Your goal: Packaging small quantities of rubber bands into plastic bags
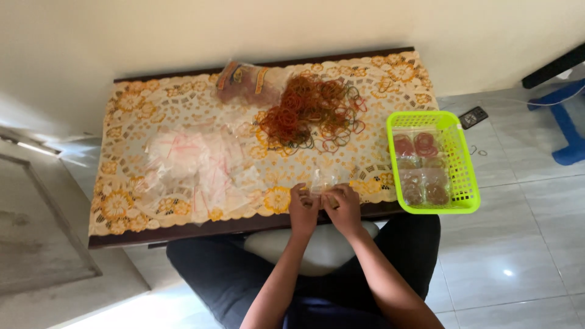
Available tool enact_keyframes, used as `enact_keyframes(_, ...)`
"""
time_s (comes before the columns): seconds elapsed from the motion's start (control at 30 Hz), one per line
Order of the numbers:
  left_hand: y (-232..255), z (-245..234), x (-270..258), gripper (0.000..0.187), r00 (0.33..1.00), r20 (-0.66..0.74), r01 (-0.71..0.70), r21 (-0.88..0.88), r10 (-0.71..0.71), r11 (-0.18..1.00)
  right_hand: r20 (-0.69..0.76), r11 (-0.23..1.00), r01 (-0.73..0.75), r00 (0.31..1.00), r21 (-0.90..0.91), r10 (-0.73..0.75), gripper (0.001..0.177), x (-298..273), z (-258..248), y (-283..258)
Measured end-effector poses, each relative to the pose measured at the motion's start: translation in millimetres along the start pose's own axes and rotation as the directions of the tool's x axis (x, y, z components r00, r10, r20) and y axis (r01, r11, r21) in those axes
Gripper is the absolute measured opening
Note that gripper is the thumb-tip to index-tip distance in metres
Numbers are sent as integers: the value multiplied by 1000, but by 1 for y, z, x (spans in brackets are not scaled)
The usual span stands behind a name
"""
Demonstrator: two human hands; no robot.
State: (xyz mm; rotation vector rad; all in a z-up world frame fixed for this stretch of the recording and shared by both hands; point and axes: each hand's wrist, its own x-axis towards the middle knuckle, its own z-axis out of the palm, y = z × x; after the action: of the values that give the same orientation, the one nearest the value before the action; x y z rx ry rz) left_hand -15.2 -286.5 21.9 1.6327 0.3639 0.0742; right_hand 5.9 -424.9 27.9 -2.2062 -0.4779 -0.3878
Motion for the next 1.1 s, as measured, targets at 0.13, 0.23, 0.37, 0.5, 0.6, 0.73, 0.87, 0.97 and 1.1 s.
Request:
enact_keyframes(0.13, -13, 3, 1, 37, 1000, -26, -12, 18, 12, 1000, 6, 999, 4, 1000, -32, -4, 8, -7, 9, 13)
enact_keyframes(0.23, -13, 5, -1, 27, 999, -26, -37, 46, 38, 998, 17, 997, 14, 1000, 78, -16, 9, -9, 10, 13)
enact_keyframes(0.37, -22, 6, -1, 32, 998, -67, -24, -44, 21, 999, 36, 1000, 11, 999, 17, -12, 10, -12, 12, 15)
enact_keyframes(0.5, -15, 3, 4, 20, 1000, -24, -1, -18, 1, 1000, 33, 1000, 5, 999, 28, -6, 9, -8, 9, 8)
enact_keyframes(0.6, 10, 4, -8, 22, 998, -55, -19, -51, 16, 998, 46, 1000, 19, 999, -4, -18, 4, -10, 9, 7)
enact_keyframes(0.73, -6, 2, -2, 17, 996, -58, -65, 15, 66, 998, 20, 999, 47, 999, -26, -46, 6, -13, 17, 22)
enact_keyframes(0.87, -12, -1, 2, 9, 998, -44, -36, -15, 36, 999, 61, 1000, -8, 998, 12, 7, 7, -12, 14, 15)
enact_keyframes(0.97, -22, 3, 6, 5, 997, -76, -13, -24, 11, 1000, 61, 1000, -23, 998, 21, 22, 9, -11, 12, 13)
enact_keyframes(1.1, -22, 2, 6, 3, 995, -86, 50, -87, -57, 995, 49, 996, -86, 995, 21, 85, 20, -15, 14, 16)
